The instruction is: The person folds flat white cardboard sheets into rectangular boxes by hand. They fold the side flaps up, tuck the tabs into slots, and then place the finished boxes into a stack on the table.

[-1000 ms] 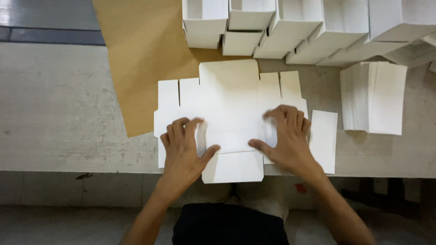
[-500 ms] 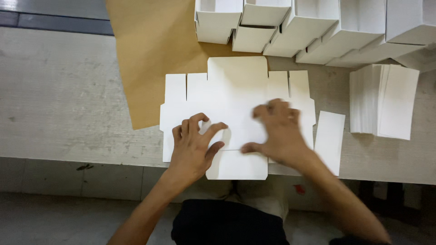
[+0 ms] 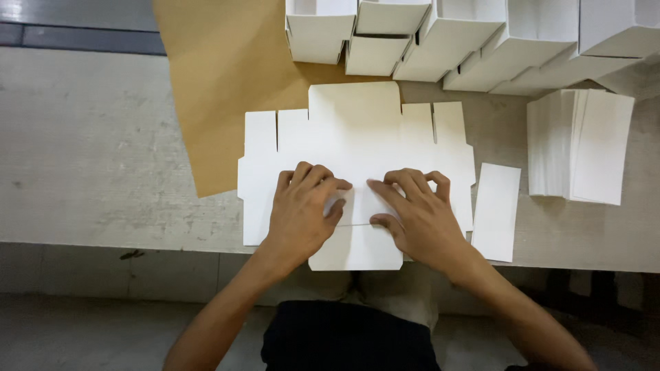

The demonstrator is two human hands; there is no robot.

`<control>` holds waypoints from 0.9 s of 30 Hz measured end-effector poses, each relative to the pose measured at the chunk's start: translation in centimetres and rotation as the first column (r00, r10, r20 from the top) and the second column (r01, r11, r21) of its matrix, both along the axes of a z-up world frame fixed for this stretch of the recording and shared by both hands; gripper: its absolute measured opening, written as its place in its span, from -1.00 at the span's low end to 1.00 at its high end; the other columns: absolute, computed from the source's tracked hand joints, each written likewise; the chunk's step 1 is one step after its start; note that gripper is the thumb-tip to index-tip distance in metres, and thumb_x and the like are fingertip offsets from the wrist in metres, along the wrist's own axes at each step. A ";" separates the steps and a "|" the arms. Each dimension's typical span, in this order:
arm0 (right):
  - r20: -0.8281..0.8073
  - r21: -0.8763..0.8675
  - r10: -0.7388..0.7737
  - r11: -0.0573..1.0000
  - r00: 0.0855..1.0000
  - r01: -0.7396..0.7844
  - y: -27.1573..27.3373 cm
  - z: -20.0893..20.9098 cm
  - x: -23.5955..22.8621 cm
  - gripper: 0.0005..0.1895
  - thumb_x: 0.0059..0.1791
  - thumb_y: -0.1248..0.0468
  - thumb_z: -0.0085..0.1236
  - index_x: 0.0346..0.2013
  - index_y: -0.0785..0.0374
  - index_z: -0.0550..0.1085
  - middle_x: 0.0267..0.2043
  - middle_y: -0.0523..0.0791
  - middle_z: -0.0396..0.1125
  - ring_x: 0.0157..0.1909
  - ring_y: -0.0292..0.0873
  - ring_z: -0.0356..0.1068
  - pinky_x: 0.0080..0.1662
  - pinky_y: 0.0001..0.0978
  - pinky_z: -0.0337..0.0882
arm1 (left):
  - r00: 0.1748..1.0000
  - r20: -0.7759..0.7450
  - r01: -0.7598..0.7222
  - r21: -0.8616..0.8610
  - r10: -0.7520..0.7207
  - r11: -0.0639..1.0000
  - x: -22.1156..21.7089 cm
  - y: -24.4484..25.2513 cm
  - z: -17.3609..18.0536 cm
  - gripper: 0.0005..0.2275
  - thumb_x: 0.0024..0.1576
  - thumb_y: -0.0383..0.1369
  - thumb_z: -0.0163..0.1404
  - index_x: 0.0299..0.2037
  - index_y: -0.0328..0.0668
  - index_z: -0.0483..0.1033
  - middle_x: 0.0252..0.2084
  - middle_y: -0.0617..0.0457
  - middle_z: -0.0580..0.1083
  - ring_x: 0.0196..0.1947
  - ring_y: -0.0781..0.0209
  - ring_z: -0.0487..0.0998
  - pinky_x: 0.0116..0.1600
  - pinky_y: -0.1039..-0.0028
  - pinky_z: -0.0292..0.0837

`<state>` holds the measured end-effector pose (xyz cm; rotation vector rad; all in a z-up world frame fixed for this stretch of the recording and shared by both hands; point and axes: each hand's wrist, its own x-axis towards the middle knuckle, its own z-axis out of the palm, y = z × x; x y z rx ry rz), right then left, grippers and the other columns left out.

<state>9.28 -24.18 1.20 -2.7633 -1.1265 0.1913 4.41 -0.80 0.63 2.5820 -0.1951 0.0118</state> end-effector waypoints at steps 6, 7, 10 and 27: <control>0.264 0.023 0.036 0.999 0.964 -0.044 0.4 -0.1 -0.8 -0.62 0.00 -0.10 0.12 0.02 -0.05 0.53 -0.02 -0.19 0.27 0.16 -0.14 0.21 0.18 -0.07 -0.10 | 0.929 0.370 -0.032 0.175 -0.036 0.984 -0.6 -1.4 -0.6 -0.97 0.19 -0.34 0.14 -0.30 0.03 0.61 -0.32 0.09 0.48 -0.13 0.12 0.45 0.13 0.14 0.16; 0.260 0.023 0.036 0.999 0.965 -0.043 0.3 -0.6 -0.9 -0.62 0.00 -0.10 0.12 0.02 -0.05 0.53 -0.02 -0.19 0.27 0.16 -0.14 0.21 0.18 -0.07 -0.10 | 0.930 0.366 -0.031 0.176 -0.036 0.984 -0.8 -1.7 -0.3 -0.97 0.19 -0.34 0.14 -0.30 0.03 0.61 -0.32 0.09 0.48 -0.13 0.12 0.45 0.13 0.14 0.16; 0.349 0.068 0.096 0.989 0.932 -0.128 0.3 -1.3 -1.8 -0.68 0.05 0.00 0.09 -0.02 0.07 0.52 -0.07 -0.15 0.30 0.06 -0.09 0.31 0.17 -0.09 -0.01 | 0.901 0.417 -0.006 0.293 -0.122 0.956 -2.0 -2.7 0.6 -0.86 0.27 -0.39 0.07 -0.34 -0.16 0.62 -0.37 -0.02 0.47 -0.19 0.05 0.49 0.07 0.16 0.27; 0.521 0.043 -0.121 0.992 0.845 0.116 -3.5 -0.9 -3.0 -0.55 0.00 -0.25 0.03 0.08 -0.26 0.59 0.11 0.00 0.22 0.24 0.11 0.21 0.24 0.09 0.03 | 0.878 0.460 -0.108 0.462 -0.133 0.880 -4.5 -3.7 0.7 -0.79 0.19 -0.55 0.04 0.01 -0.30 0.64 -0.18 -0.19 0.50 -0.14 -0.06 0.55 0.04 0.08 0.37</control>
